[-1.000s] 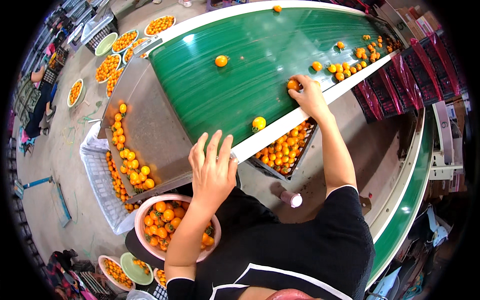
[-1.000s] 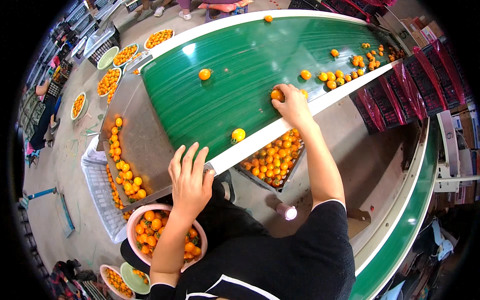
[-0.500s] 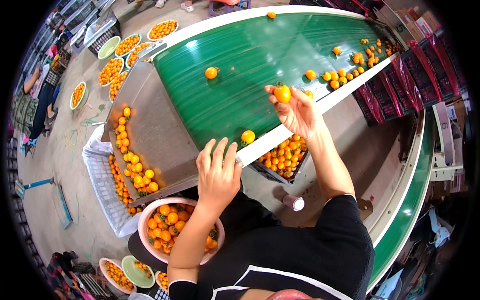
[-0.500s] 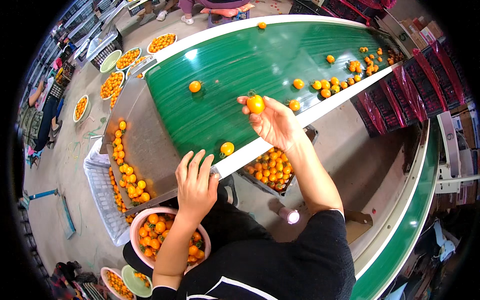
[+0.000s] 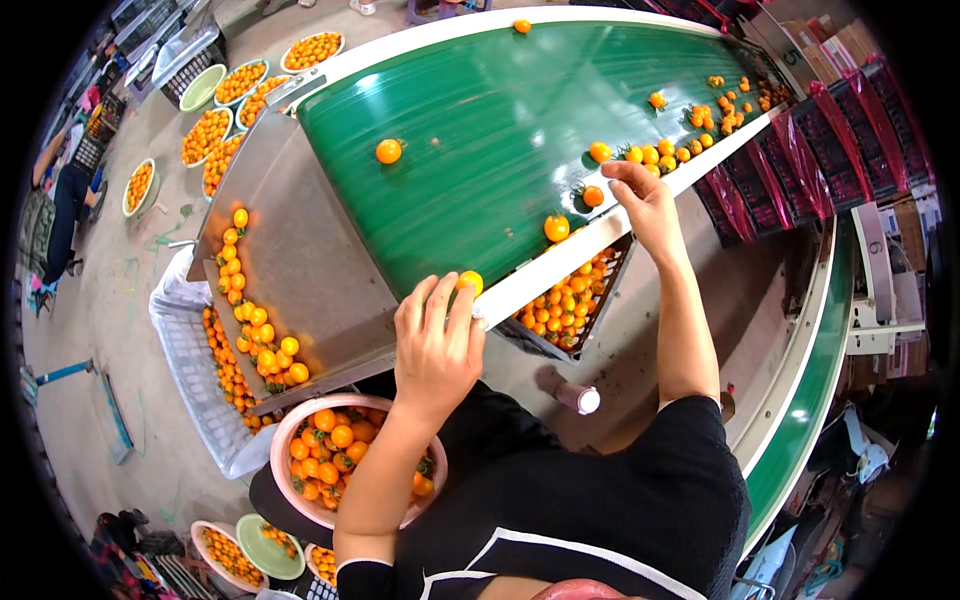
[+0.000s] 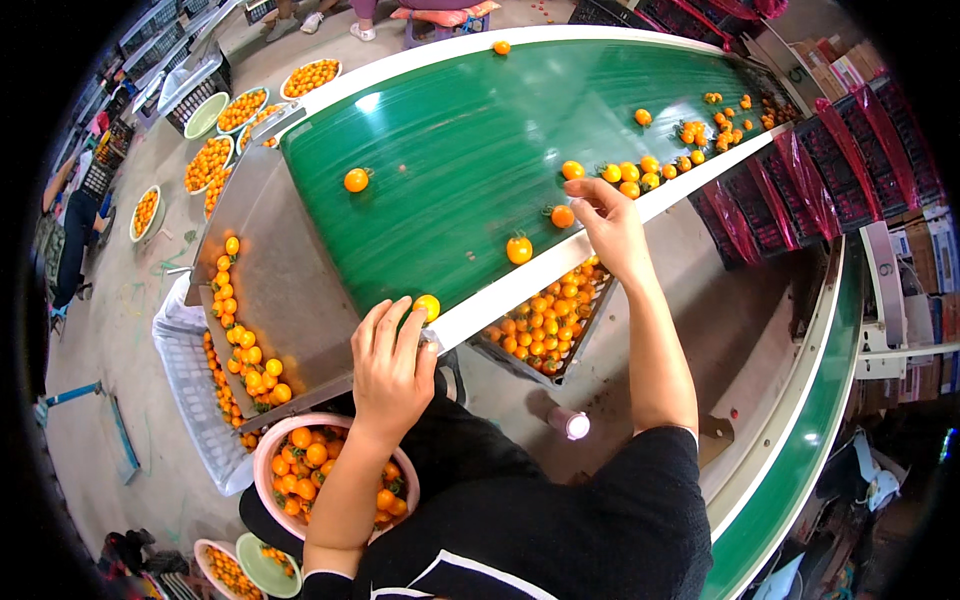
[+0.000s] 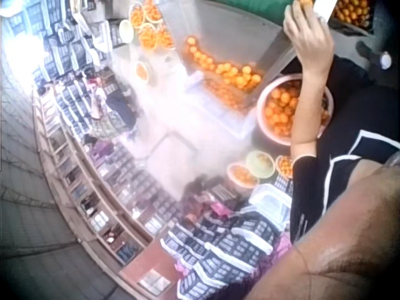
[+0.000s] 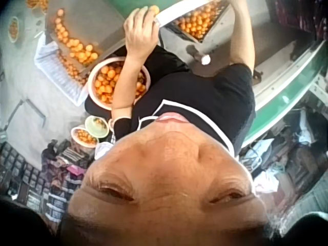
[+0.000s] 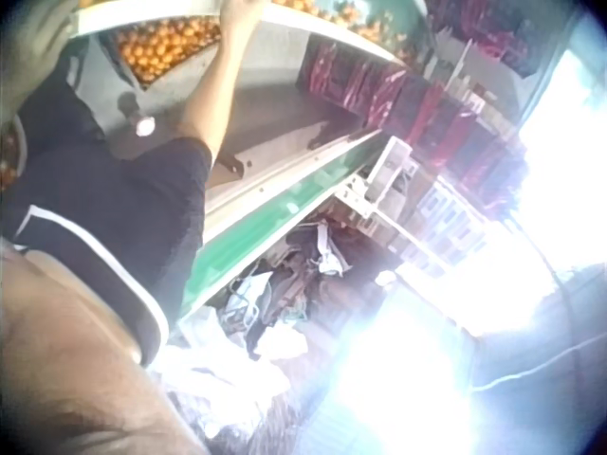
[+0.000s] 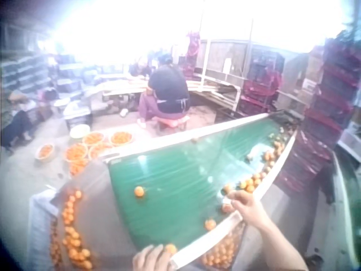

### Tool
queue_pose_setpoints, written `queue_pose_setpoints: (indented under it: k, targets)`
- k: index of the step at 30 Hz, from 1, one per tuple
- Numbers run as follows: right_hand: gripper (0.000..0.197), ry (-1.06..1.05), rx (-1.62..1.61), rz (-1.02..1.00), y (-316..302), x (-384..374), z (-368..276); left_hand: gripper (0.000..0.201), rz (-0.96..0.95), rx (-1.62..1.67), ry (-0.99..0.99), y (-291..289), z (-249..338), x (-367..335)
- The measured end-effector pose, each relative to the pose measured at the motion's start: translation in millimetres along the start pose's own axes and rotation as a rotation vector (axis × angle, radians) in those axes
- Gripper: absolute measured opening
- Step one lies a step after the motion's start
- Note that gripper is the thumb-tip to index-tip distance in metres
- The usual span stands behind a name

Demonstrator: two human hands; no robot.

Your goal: The person sorts small orange tomatoes by hand, picking them from a conveyor belt and placing them into a pink bowl, and then pours the sorted tomatoes into other containers.

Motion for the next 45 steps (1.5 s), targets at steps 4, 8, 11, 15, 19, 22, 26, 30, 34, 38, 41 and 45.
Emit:
queue_pose_setpoints:
  k: [4, 8, 11, 15, 19, 22, 26, 30, 34, 38, 41, 45]
  targets:
    - [0.025, -0.036, 0.268, -0.108, 36.6, 14.8, -5.3, 0.032, 0.003, -0.011, 0.001, 1.5, -1.0, 2.8]
    - [0.032, -0.244, 0.691, -0.087, 86.8, 36.3, -34.1, 0.031, -0.003, -0.017, -0.006, 2.8, -2.8, 2.9]
    - [0.033, -0.199, 0.605, -0.182, 101.8, 16.5, -26.9, 0.031, -0.005, 0.007, -0.012, 2.1, -2.8, 2.0]
    - [0.022, 0.237, -0.409, -0.619, 115.3, 21.5, -21.7, 0.034, -0.011, 0.033, -0.018, 0.6, -5.3, 2.3]
    - [0.032, 0.459, -1.19, -0.983, 133.2, 31.1, -28.4, 0.034, -0.027, 0.031, -0.011, 2.0, -2.8, 2.9]
    - [0.042, 0.595, -1.301, -0.996, 143.7, 34.7, -20.3, 0.032, -0.024, 0.051, -0.018, 1.1, -2.4, 1.7]
    - [0.044, 0.577, -1.317, -0.995, 149.5, 36.0, -17.9, 0.032, -0.005, 0.115, -0.033, -0.4, -5.3, 2.6]
    - [0.046, 0.691, -1.34, -0.938, 152.0, 47.1, -24.9, 0.03, 0.03, 0.201, -0.065, -4.4, -11.9, 2.6]
    - [0.048, 0.649, -1.452, -1.073, 151.1, 52.1, -19.0, 0.028, 0.047, 0.211, -0.076, -4.5, -11.6, -0.6]
    - [0.051, 0.617, -1.431, -1.11, 151.6, 59.8, -14.8, 0.026, 0.057, 0.203, -0.085, -5.0, -11.9, 0.3]
    - [0.054, 0.547, -1.094, -1.018, 132.0, 70.0, -11.6, 0.025, 0.072, 0.195, -0.08, -4.3, -9.6, 0.6]
    - [0.049, 0.383, -0.481, -1.007, 82.8, 98.2, 6.9, 0.024, 0.095, 0.206, -0.082, -5.2, -9.4, 2.5]
Point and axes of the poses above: each hand's wrist, its own x-axis away from the middle knuckle, its own y-axis out of the palm, z = x × y, the point moved 7 cm from there along -x, towards the middle knuckle, and after that the axes turned 12 degrees about y, right-handed, at the moved point
